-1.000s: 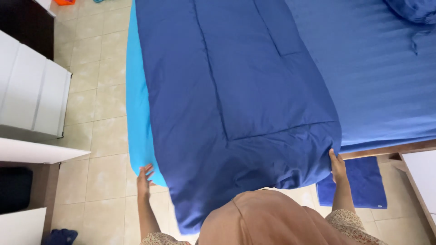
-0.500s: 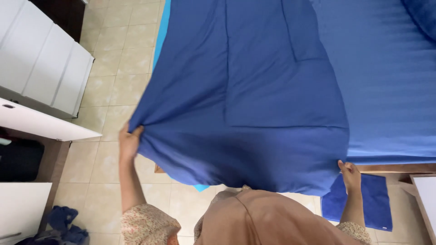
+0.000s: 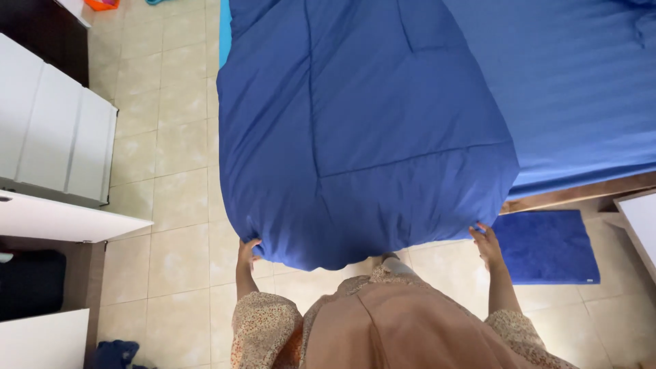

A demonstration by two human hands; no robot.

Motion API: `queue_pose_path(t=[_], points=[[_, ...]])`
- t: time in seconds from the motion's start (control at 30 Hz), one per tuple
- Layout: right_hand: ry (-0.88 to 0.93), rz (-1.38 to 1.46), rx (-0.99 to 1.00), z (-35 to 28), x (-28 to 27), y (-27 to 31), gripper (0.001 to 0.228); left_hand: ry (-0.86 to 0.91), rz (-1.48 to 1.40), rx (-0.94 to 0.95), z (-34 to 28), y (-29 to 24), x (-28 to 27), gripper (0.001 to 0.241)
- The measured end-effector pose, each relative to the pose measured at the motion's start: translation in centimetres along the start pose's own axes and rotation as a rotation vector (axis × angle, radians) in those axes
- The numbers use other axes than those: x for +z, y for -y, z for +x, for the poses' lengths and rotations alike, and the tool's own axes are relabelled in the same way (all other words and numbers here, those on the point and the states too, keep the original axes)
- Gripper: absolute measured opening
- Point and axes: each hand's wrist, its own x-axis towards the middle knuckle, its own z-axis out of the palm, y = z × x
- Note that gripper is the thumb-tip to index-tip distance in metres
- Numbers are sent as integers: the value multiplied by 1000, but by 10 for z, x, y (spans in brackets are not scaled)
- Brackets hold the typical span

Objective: The person arranges several blue pillows on a bed, then picks up a folded light blue towel and places it on the floor. They then unfold a large blue duvet and spread it over the bed, smoothing it out.

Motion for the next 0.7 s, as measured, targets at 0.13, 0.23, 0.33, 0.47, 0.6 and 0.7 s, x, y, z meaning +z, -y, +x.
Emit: queue_pose_path(t=[0.13,0.23,0.33,0.47,0.6,0.7], points=[[-7,-38,168,-36,27,28,74,46,-55,207,40,13,-16,79],[40,-74,178,-41,46,21,71,116,-200,354,37,-1,-24,86],[91,-100,181,-58,66,32,68,108,-260,262,10,-25,-16,96],[134,-129,185,-81,79,49,67,78,-230,98,-58,-73,-3,100],[162,-147,177,-84,78,54,64,99,-210,112,-7,-59,-5,94],[161,-136,155,-81,71,51,62,83,-123,268,29,-37,4,84]])
